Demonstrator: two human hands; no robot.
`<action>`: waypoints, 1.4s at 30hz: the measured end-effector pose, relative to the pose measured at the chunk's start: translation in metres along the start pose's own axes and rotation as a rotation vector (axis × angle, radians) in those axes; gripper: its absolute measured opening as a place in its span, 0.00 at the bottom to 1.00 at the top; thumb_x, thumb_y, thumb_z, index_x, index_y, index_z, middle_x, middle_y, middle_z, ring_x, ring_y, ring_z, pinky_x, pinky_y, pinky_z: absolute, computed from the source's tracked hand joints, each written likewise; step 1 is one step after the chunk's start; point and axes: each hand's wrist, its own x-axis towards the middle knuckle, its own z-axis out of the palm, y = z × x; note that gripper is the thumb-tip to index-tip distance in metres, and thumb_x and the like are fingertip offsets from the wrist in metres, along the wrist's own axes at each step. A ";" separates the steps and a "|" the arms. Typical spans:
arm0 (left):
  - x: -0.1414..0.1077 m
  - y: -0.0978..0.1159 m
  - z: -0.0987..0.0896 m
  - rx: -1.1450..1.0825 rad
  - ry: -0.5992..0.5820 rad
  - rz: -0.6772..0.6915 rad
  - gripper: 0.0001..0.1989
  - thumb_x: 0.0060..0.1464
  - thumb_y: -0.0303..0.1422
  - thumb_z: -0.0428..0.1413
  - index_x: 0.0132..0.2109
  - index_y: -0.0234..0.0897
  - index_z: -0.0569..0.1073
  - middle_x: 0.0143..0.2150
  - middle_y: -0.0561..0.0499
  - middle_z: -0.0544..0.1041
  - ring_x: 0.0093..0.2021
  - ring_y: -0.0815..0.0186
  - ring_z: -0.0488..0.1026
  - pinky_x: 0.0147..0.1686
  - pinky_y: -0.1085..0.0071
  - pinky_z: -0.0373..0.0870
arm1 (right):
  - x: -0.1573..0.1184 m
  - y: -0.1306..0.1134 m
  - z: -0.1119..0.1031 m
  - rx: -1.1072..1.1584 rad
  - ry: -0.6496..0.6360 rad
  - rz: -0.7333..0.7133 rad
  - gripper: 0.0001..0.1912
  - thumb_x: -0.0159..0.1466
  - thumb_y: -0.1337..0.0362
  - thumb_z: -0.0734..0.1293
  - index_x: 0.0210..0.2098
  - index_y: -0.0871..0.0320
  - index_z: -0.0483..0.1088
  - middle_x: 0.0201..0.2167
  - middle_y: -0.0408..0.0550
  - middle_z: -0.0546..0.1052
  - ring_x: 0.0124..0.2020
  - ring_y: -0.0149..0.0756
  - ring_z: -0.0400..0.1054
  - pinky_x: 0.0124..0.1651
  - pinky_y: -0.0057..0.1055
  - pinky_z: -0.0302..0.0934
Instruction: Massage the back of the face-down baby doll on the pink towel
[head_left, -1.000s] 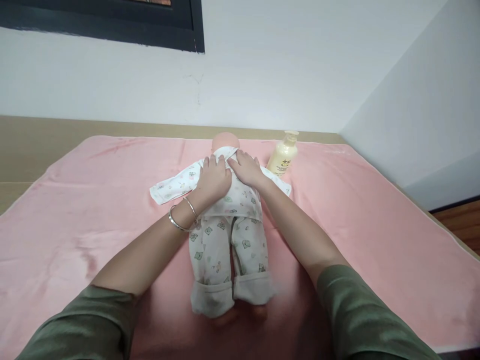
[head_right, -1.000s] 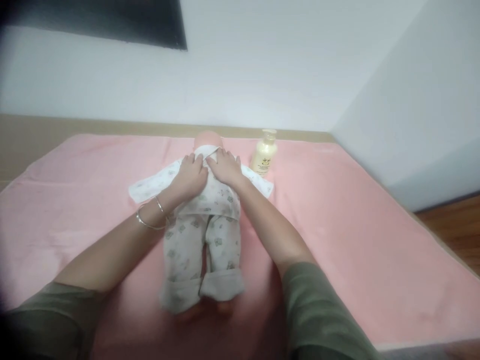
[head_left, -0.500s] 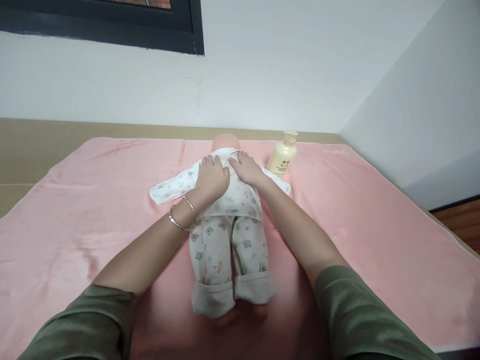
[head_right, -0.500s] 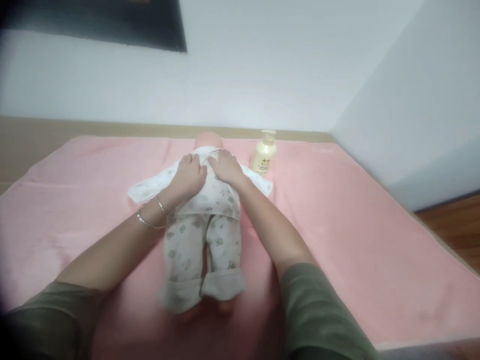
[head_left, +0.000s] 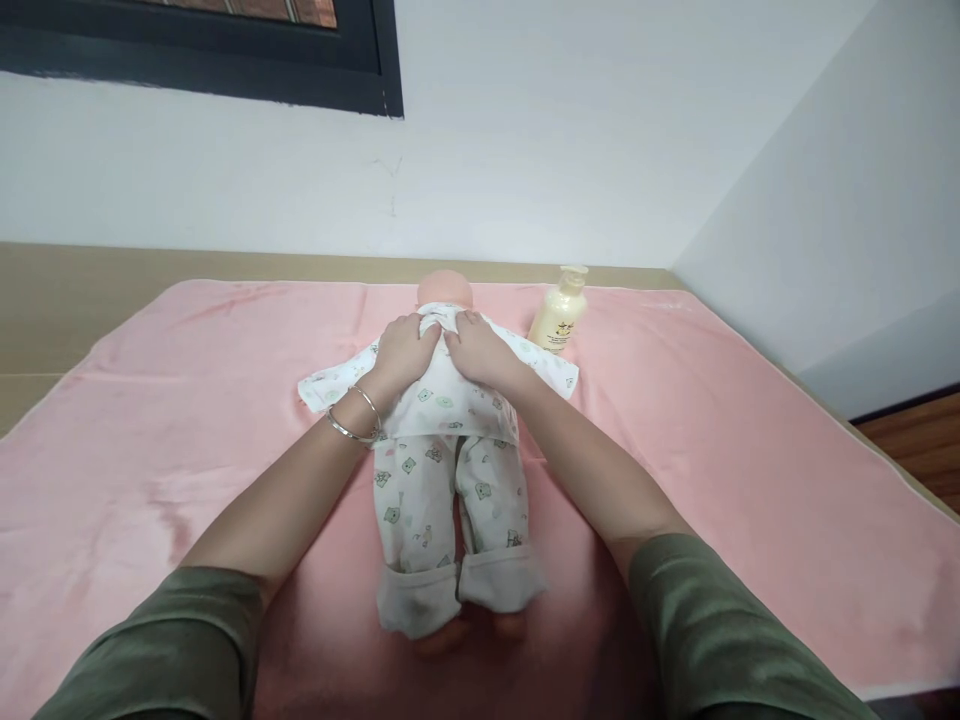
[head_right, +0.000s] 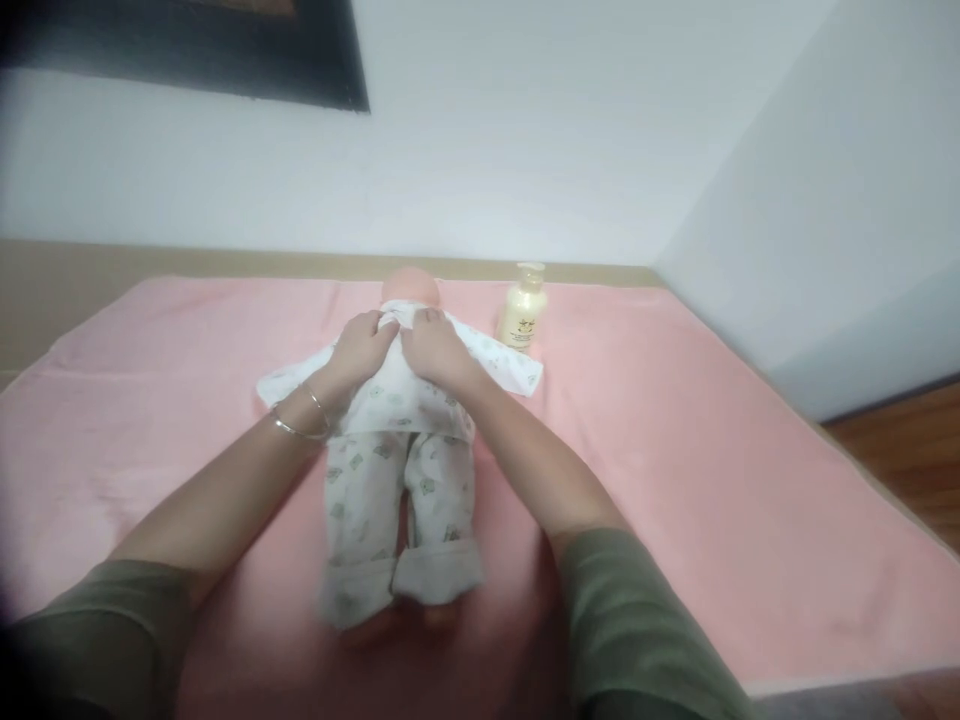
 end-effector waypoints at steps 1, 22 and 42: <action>-0.006 0.006 -0.001 0.052 0.002 0.032 0.24 0.67 0.38 0.40 0.52 0.27 0.75 0.52 0.30 0.78 0.56 0.45 0.74 0.59 0.51 0.70 | 0.004 0.006 -0.001 0.035 0.008 0.012 0.28 0.76 0.60 0.53 0.64 0.75 0.64 0.67 0.71 0.68 0.69 0.53 0.61 0.71 0.44 0.53; 0.001 -0.007 0.006 -0.045 0.027 -0.004 0.25 0.66 0.45 0.42 0.55 0.36 0.75 0.56 0.36 0.79 0.57 0.47 0.75 0.57 0.53 0.71 | -0.011 -0.010 -0.006 -0.048 0.039 0.008 0.24 0.75 0.60 0.53 0.59 0.67 0.70 0.59 0.66 0.76 0.60 0.57 0.70 0.63 0.47 0.63; -0.015 0.016 -0.005 0.145 -0.016 0.022 0.25 0.69 0.39 0.41 0.63 0.31 0.71 0.59 0.31 0.75 0.61 0.42 0.71 0.60 0.47 0.68 | 0.015 0.015 0.005 0.042 0.097 0.048 0.28 0.72 0.56 0.56 0.63 0.68 0.66 0.65 0.64 0.72 0.66 0.55 0.65 0.71 0.48 0.54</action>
